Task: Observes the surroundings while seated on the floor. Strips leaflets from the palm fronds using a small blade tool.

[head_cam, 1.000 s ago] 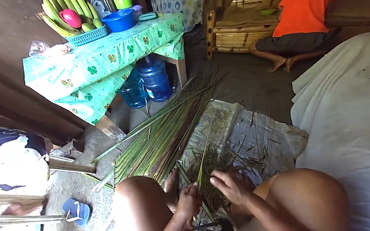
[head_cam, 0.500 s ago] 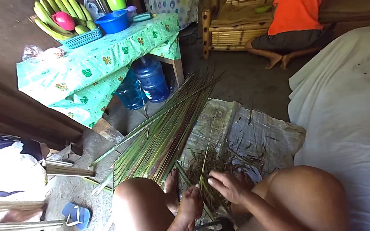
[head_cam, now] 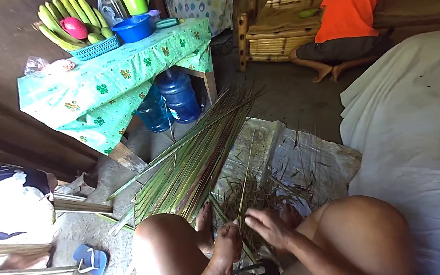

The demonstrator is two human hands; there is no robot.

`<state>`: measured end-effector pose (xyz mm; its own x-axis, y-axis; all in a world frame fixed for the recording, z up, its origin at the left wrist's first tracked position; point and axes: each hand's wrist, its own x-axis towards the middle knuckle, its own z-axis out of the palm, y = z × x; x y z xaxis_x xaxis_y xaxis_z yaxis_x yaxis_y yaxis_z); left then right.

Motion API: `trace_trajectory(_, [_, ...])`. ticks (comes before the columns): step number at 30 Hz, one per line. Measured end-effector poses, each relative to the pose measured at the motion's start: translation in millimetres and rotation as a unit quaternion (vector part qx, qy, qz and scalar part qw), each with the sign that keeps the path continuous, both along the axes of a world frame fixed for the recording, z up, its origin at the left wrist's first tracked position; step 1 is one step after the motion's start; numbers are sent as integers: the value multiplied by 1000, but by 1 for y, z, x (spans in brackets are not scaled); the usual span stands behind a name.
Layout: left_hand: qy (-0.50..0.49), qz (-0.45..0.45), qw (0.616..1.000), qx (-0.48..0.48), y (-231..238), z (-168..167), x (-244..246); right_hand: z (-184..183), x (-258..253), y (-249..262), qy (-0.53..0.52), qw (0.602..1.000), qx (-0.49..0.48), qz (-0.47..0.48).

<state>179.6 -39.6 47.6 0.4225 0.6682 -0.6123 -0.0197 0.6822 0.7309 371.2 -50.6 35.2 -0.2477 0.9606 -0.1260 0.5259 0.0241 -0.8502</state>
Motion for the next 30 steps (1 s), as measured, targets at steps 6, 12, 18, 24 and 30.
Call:
trace_trajectory(6, [-49,-9,998,-46,-1,8,-4,-13,2,8,-85,995,12,41])
trace_trajectory(12, [-56,-7,996,-71,-5,18,-5,-11,15,23,-141,987,-14,-73])
trace_trajectory(18, [-206,30,964,-168,-20,10,-11,-5,16,6,27,997,14,-68])
trace_trajectory(24, [-364,46,883,-293,-19,16,-18,-9,-6,-11,-35,992,118,-31])
trace_trajectory(30, [-440,20,805,-398,-33,14,-31,-15,23,16,-3,989,63,-131])
